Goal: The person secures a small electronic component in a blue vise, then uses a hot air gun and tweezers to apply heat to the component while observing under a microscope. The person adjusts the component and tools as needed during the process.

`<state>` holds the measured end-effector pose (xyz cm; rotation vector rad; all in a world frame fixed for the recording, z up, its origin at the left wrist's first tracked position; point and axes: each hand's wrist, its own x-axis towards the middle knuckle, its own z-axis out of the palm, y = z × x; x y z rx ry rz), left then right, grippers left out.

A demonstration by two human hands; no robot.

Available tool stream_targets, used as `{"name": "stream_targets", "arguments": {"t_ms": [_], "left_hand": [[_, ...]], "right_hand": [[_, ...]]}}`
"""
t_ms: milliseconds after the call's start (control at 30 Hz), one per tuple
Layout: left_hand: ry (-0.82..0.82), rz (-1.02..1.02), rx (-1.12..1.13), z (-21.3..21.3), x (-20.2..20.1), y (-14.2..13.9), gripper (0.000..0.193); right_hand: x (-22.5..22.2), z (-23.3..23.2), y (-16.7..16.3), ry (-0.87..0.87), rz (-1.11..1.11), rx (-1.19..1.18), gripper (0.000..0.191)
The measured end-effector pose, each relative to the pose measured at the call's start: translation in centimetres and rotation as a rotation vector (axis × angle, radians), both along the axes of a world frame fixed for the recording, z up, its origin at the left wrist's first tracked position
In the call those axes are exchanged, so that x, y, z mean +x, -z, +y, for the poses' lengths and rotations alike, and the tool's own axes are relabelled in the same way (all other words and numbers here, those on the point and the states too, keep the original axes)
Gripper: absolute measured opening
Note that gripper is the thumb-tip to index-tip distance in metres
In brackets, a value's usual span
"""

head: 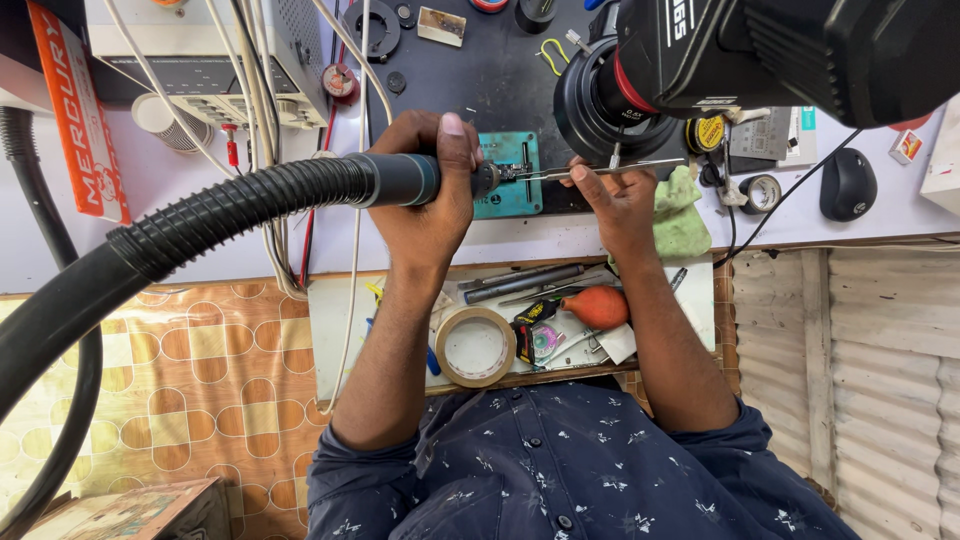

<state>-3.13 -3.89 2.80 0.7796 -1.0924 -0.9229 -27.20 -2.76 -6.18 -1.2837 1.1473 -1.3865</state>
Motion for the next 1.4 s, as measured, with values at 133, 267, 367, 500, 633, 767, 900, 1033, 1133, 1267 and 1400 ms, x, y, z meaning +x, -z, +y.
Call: {"name": "stream_targets", "arguments": {"t_ms": [133, 267, 367, 500, 633, 767, 900, 1033, 1133, 1267, 1400], "left_hand": [[0.008, 0.013, 0.001, -0.03, -0.11, 0.12, 0.024], [0.033, 0.051, 0.013, -0.05, -0.21, 0.23, 0.023], [0.026, 0.047, 0.013, -0.03, -0.25, 0.24, 0.022], [0.035, 0.066, 0.003, -0.05, -0.31, 0.19, 0.022], [0.028, 0.054, 0.005, -0.07, -0.29, 0.19, 0.022], [0.024, 0.046, 0.006, -0.13, -0.29, 0.23, 0.022], [0.032, 0.05, -0.002, -0.1, -0.26, 0.21, 0.023], [0.022, 0.009, 0.005, 0.02, -0.15, 0.08, 0.023], [0.011, -0.016, 0.002, 0.05, -0.1, -0.05, 0.024], [0.001, -0.046, 0.016, 0.04, -0.08, -0.15, 0.023], [0.005, -0.044, 0.009, -0.01, -0.06, -0.15, 0.023]], "right_hand": [[-0.02, -0.01, 0.01, -0.006, 0.0, -0.007, 0.02], [-0.06, -0.06, 0.02, -0.003, 0.021, -0.013, 0.02], [-0.09, 0.01, 0.06, 0.003, -0.005, -0.004, 0.021], [-0.11, -0.02, 0.17, -0.011, -0.037, -0.01, 0.02], [-0.16, -0.06, 0.29, -0.008, -0.044, -0.001, 0.02], [-0.27, -0.01, 0.32, 0.002, -0.026, 0.017, 0.02], [-0.26, -0.01, 0.35, 0.002, -0.036, 0.015, 0.021], [-0.28, -0.04, 0.36, 0.0, -0.014, 0.012, 0.021], [-0.33, -0.05, 0.37, 0.005, 0.006, 0.012, 0.021], [-0.37, -0.09, 0.43, 0.006, 0.012, 0.011, 0.021], [-0.37, -0.12, 0.49, 0.008, 0.022, 0.011, 0.021]]}}
